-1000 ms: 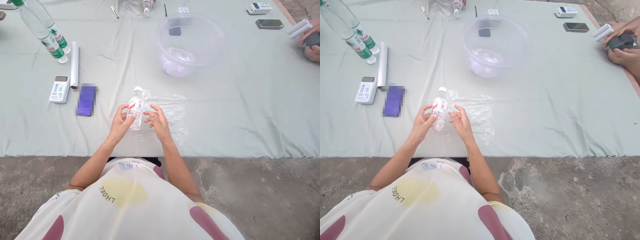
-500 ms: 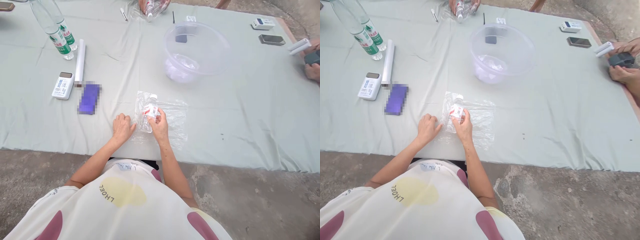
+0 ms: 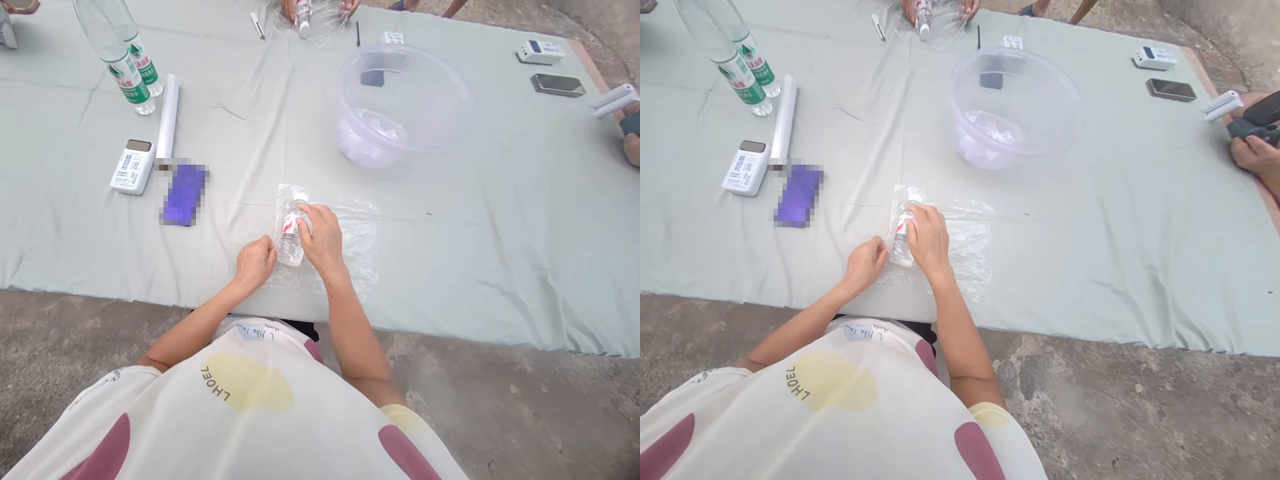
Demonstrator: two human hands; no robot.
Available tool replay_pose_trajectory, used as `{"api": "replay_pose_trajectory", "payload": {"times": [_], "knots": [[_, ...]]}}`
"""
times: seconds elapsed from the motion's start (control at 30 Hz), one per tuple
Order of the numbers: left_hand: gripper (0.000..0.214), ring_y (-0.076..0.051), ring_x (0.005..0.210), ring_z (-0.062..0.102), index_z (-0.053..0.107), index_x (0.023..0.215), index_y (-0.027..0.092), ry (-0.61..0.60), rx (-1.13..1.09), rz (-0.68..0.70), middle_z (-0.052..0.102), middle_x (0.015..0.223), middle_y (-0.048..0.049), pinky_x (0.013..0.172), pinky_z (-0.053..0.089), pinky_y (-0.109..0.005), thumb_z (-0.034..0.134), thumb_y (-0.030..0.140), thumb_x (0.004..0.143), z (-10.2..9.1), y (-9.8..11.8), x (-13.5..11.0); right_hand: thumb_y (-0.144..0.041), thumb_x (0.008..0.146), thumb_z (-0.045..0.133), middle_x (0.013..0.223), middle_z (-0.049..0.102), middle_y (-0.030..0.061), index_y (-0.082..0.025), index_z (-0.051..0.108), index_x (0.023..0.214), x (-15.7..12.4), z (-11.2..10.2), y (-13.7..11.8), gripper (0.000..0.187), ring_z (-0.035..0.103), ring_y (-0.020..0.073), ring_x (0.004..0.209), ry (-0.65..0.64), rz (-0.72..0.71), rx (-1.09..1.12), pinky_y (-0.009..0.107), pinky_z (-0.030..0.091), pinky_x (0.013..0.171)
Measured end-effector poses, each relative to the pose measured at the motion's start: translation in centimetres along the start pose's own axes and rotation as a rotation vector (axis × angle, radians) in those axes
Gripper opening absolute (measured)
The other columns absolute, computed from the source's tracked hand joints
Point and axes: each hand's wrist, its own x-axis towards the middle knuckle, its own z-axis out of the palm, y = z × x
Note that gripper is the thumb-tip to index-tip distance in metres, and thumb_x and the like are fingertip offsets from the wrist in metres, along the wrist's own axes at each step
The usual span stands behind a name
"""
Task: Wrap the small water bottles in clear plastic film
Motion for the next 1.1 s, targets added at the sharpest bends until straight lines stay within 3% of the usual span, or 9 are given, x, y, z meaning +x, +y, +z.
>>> {"api": "replay_pose_trajectory", "payload": {"times": [0.1, 0.2, 0.4, 0.57, 0.73, 0.93, 1.1], "knots": [[0.011, -0.019, 0.065, 0.06, 0.055, 0.093, 0.023, -0.024, -0.055, -0.041, 0.064, 0.071, 0.0003, 0.06, 0.034, -0.029, 0.044, 0.025, 0.094, 0.0, 0.1, -0.3, -0.011, 0.096, 0.038, 0.116, 0.062, 0.0112, -0.023, 0.067, 0.121, 3.5, 0.7, -1.4, 0.041, 0.054, 0.0264, 0.104, -0.214, -0.17, -0.223, 0.039, 0.046, 0.084], [0.012, -0.018, 0.06, 0.058, 0.054, 0.094, 0.023, -0.043, -0.141, -0.037, 0.062, 0.065, 0.0028, 0.059, 0.034, -0.028, 0.043, 0.024, 0.093, 0.2, -0.1, -0.7, -0.006, 0.093, 0.042, 0.112, 0.062, 0.0142, -0.022, 0.074, 0.11, 6.6, 1.8, -2.7, 0.04, 0.054, 0.028, 0.104, -0.423, -0.269, -0.432, 0.04, 0.042, 0.084], [0.011, -0.016, 0.054, 0.055, 0.054, 0.096, 0.024, -0.062, -0.373, -0.047, 0.058, 0.058, 0.0065, 0.058, 0.039, -0.027, 0.047, 0.025, 0.088, 0.2, -0.4, -1.6, 0.0, 0.084, 0.049, 0.095, 0.067, 0.0182, -0.015, 0.075, 0.09, 9.4, 2.9, -3.8, 0.03, 0.059, 0.0268, 0.092, -0.601, -0.358, -0.69, 0.039, 0.035, 0.079], [0.006, -0.014, 0.054, 0.053, 0.056, 0.082, 0.023, 0.0, -0.492, -0.079, 0.056, 0.057, 0.0059, 0.057, 0.041, -0.025, 0.05, 0.023, 0.082, 0.3, -0.1, -1.9, 0.002, 0.082, 0.047, 0.087, 0.066, 0.0136, -0.019, 0.072, 0.085, 8.9, 1.5, -2.9, 0.033, 0.057, 0.0234, 0.084, -0.486, -0.395, -0.715, 0.036, 0.033, 0.072], [0.01, -0.012, 0.059, 0.054, 0.058, 0.082, 0.023, 0.087, -0.422, 0.012, 0.061, 0.067, 0.0038, 0.062, 0.043, -0.025, 0.048, 0.022, 0.085, 1.5, 0.4, -2.4, -0.001, 0.084, 0.042, 0.093, 0.063, 0.0143, -0.018, 0.07, 0.094, 7.3, -0.7, -1.4, 0.035, 0.055, 0.0215, 0.069, -0.423, -0.211, -0.588, 0.033, 0.032, 0.06], [0.019, -0.014, 0.073, 0.059, 0.061, 0.091, 0.022, 0.147, -0.125, 0.32, 0.067, 0.083, -0.0014, 0.064, 0.04, -0.025, 0.043, 0.017, 0.092, 3.2, 1.9, -2.3, -0.004, 0.08, 0.044, 0.093, 0.066, 0.0126, -0.017, 0.071, 0.09, 6.8, -2.7, 0.7, 0.032, 0.06, 0.024, 0.077, -0.367, -0.119, -0.379, 0.036, 0.042, 0.068], [0.024, -0.018, 0.071, 0.056, 0.06, 0.082, 0.019, 0.094, 0.232, 0.643, 0.062, 0.072, -0.0047, 0.059, 0.033, -0.031, 0.042, 0.007, 0.09, 4.6, 3.9, -1.6, -0.009, 0.079, 0.047, 0.094, 0.068, 0.0094, -0.018, 0.07, 0.084, 5.1, -3.8, 4.5, 0.025, 0.062, 0.0216, 0.081, -0.25, -0.048, -0.134, 0.038, 0.05, 0.076]]}}
